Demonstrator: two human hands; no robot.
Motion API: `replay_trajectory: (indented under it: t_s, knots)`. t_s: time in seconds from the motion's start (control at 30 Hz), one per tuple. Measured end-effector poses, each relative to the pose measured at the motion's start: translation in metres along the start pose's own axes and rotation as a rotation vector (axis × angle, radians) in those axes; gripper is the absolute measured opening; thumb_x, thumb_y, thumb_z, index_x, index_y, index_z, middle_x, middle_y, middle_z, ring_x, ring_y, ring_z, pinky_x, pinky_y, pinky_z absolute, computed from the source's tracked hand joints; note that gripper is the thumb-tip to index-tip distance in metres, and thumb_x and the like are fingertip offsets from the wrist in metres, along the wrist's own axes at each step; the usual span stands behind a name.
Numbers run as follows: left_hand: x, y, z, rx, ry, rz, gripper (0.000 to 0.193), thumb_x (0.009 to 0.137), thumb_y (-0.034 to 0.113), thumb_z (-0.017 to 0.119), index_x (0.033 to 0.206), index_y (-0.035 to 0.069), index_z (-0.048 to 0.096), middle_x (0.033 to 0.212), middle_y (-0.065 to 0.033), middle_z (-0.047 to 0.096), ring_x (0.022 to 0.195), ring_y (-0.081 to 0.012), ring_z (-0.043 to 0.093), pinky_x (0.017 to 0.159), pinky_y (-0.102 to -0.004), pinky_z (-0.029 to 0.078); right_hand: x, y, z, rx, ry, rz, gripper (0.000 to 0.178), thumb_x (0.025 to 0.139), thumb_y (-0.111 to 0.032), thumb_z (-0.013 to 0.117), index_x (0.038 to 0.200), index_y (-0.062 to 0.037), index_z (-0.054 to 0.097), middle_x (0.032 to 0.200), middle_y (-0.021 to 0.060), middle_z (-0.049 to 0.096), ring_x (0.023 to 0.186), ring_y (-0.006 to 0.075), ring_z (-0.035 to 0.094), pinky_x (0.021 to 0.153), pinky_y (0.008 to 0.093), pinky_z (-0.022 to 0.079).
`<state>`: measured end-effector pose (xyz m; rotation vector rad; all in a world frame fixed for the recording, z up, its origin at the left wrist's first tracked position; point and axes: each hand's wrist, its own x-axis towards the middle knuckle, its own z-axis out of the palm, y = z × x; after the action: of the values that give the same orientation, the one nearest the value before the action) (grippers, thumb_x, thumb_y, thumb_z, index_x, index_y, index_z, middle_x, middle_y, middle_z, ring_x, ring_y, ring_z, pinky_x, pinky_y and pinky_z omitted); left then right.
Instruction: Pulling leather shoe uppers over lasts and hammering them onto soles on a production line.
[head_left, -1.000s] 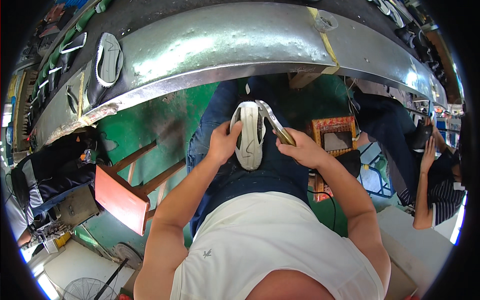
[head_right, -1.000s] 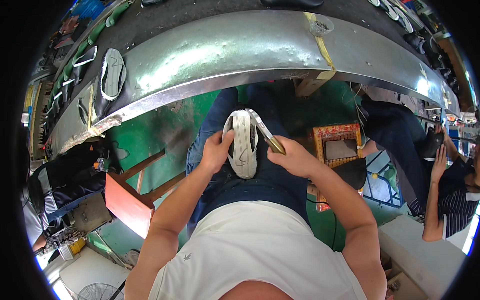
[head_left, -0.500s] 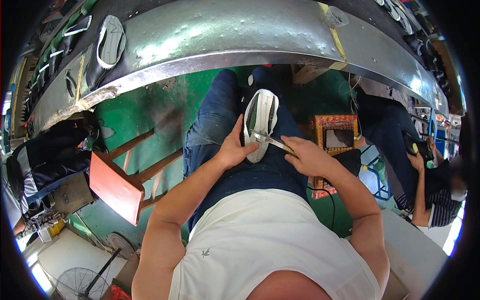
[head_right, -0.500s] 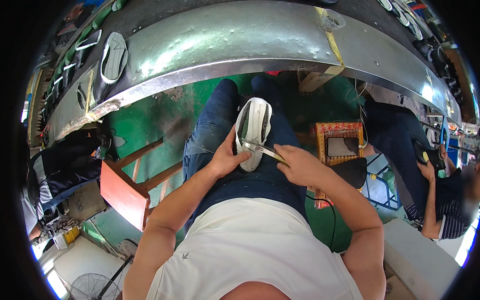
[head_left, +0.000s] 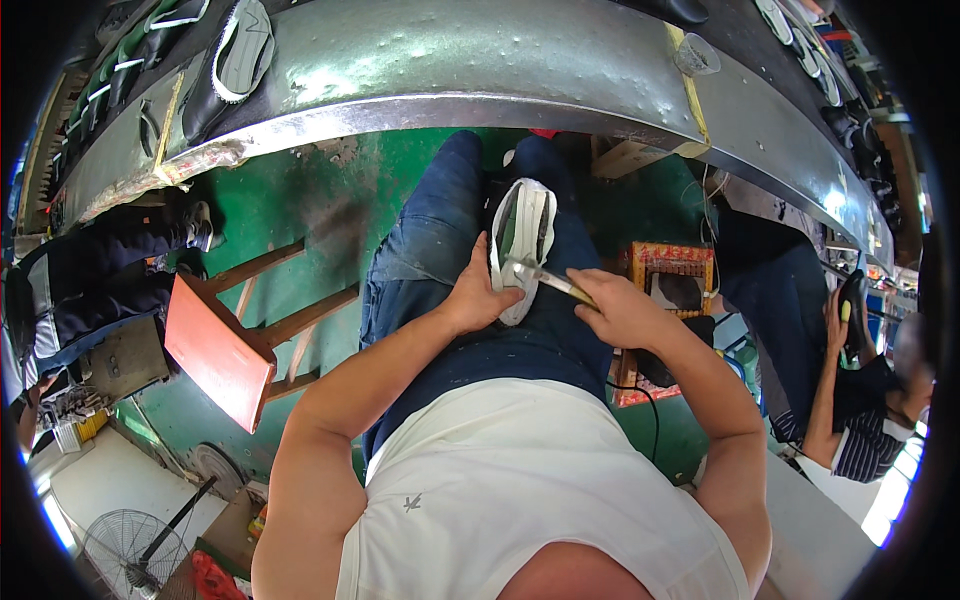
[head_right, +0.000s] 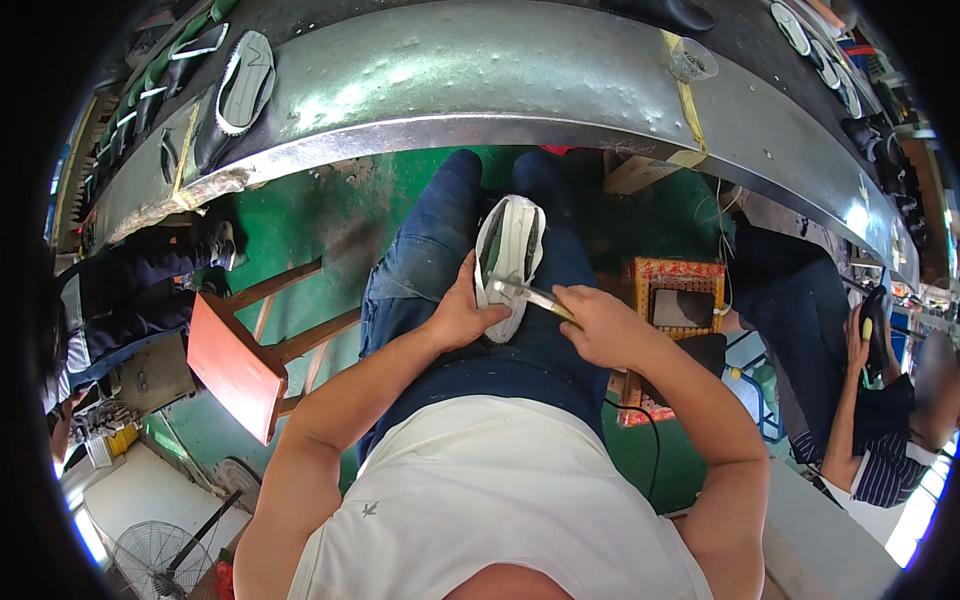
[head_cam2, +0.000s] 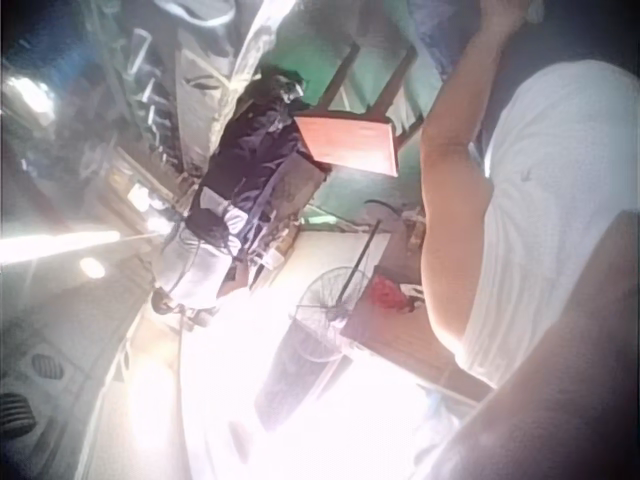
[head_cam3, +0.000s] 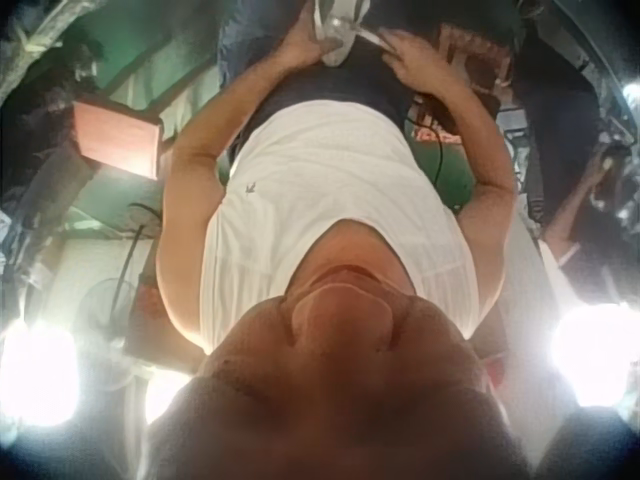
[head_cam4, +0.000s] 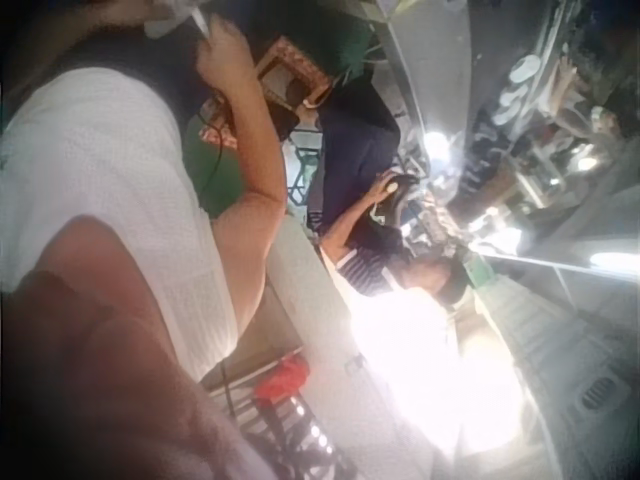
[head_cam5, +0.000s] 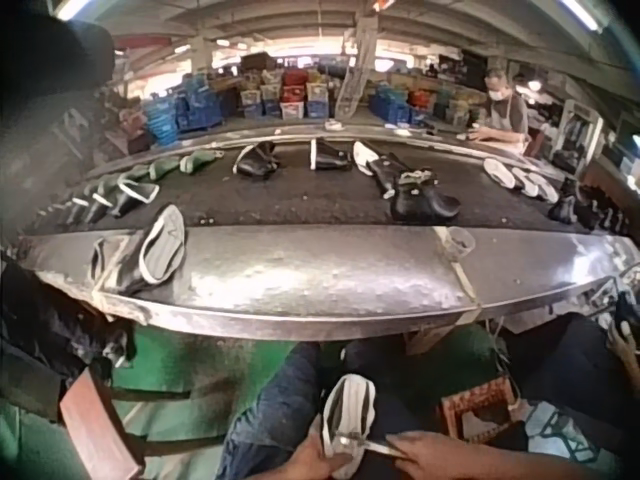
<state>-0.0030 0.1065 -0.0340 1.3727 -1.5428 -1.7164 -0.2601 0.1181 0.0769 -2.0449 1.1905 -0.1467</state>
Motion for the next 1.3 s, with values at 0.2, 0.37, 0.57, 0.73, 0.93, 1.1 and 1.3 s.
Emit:
replay_trajectory:
  t_s: [0.2, 0.37, 0.57, 0.73, 0.93, 1.1, 1.3]
  knots:
    - [-0.004, 0.029, 0.005, 0.166, 0.053, -0.084, 0.11, 0.079, 0.018, 0.08, 0.154, -0.013, 0.006, 0.148, -0.033, 0.042, 0.139, -0.0391, 0.046, 0.116, -0.037, 0.036, 0.02, -0.01, -0.031, -0.034, -0.235, 0.15, 0.054, 0.09, -0.012, 0.065, 0.136, 0.0115, 0.049, 0.134, 0.0305, 0.057, 0.121, 0.0438, 0.058, 0.105, 0.0434, 0.046]
    - [-0.006, 0.035, 0.014, 0.256, 0.045, -0.09, 0.109, 0.08, 0.019, 0.079, 0.153, -0.015, 0.005, 0.148, -0.0363, 0.039, 0.139, -0.0408, 0.045, 0.116, -0.0368, 0.036, 0.034, -0.025, -0.057, -0.147, -0.383, 0.214, 0.047, 0.09, -0.016, 0.065, 0.127, 0.0108, 0.055, 0.121, 0.0294, 0.063, 0.111, 0.0418, 0.063, 0.096, 0.0445, 0.05]
    - [-0.012, 0.046, 0.014, 0.278, -0.047, -0.189, 0.107, 0.085, 0.02, 0.073, 0.152, -0.017, -0.002, 0.162, -0.0354, 0.01, 0.152, -0.0416, 0.019, 0.124, -0.0336, 0.021, 0.086, -0.064, -0.088, -0.23, -0.746, 0.448, 0.032, 0.091, -0.02, 0.064, 0.1, 0.0101, 0.069, 0.096, 0.0271, 0.07, 0.094, 0.0392, 0.07, 0.081, 0.0466, 0.054]
    - [-0.025, 0.04, 0.008, 0.194, -0.003, -0.179, 0.105, 0.084, 0.019, 0.074, 0.152, -0.017, 0.003, 0.157, -0.037, 0.023, 0.148, -0.0418, 0.03, 0.122, -0.0347, 0.026, 0.079, -0.047, -0.063, -0.294, -0.732, 0.299, 0.03, 0.095, -0.022, 0.061, 0.097, 0.0074, 0.064, 0.088, 0.0263, 0.068, 0.089, 0.042, 0.068, 0.078, 0.0487, 0.053]
    - [-0.027, 0.03, -0.002, -0.623, -0.034, -0.131, 0.083, 0.095, 0.024, 0.061, 0.156, -0.01, 0.015, 0.156, -0.0272, 0.035, 0.144, -0.0364, 0.039, 0.12, -0.0388, 0.03, 0.041, -0.018, -0.021, -0.134, -0.375, 0.166, 0.027, 0.096, -0.022, 0.06, 0.093, 0.005, 0.065, 0.088, 0.0276, 0.069, 0.089, 0.0455, 0.067, 0.08, 0.0518, 0.053]
    - [0.005, 0.039, 0.007, -0.954, 0.198, -0.401, 0.079, 0.106, 0.057, 0.031, 0.156, -0.005, 0.025, 0.154, -0.0171, 0.043, 0.139, -0.0279, 0.045, 0.115, -0.0424, 0.037, 0.022, -0.002, 0.025, -0.02, -0.092, 0.202, 0.026, 0.095, -0.024, 0.061, 0.099, 0.0018, 0.064, 0.088, 0.0259, 0.069, 0.088, 0.0453, 0.067, 0.08, 0.052, 0.052]
    - [0.035, 0.022, 0.035, -0.055, 0.57, -0.275, 0.063, 0.108, 0.047, 0.03, 0.13, -0.001, 0.064, 0.124, -0.0278, 0.066, 0.12, -0.0415, 0.062, 0.1, -0.0467, 0.048, 0.004, -0.009, 0.067, 0.057, 0.261, 0.28, 0.026, 0.093, -0.025, 0.063, 0.1, 0.0004, 0.064, 0.094, 0.0249, 0.07, 0.094, 0.0436, 0.067, 0.084, 0.0524, 0.052]
